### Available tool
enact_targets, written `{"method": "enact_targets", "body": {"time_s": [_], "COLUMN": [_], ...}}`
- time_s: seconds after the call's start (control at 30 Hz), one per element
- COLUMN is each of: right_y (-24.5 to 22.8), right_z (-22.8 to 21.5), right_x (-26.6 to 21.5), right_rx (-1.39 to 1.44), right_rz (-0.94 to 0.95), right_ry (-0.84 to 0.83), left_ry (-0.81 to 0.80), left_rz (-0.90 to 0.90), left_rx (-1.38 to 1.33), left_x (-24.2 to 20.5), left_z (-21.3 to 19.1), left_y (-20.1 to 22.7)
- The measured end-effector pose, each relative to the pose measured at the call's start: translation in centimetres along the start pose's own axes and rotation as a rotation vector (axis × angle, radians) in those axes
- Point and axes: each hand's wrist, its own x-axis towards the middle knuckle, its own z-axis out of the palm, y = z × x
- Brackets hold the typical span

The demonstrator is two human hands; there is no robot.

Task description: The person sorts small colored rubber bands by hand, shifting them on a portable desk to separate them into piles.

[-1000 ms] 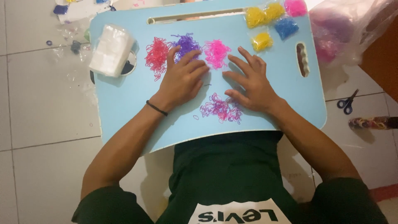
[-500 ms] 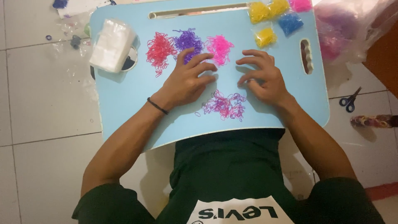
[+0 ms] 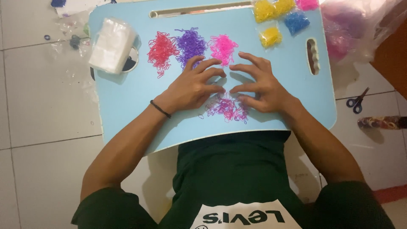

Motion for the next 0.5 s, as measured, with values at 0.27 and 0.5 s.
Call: {"method": "enact_targets", "body": {"time_s": [0.27,0.5], "right_y": [0.6,-0.5], "right_z": [1.0,0.4], "right_x": [0.0,0.3], "right_rx": [-0.182,-0.111], "right_rz": [-0.002,0.068], "right_ry": [0.028,0.054], "left_ry": [-0.01,0.069], "left_rz": [-0.006,-0.038], "left_rx": [-0.023,-0.045], "left_x": [0.3,0.4], "left_z": [-0.8,-1.3], "left_y": [0.2,0.1]}}
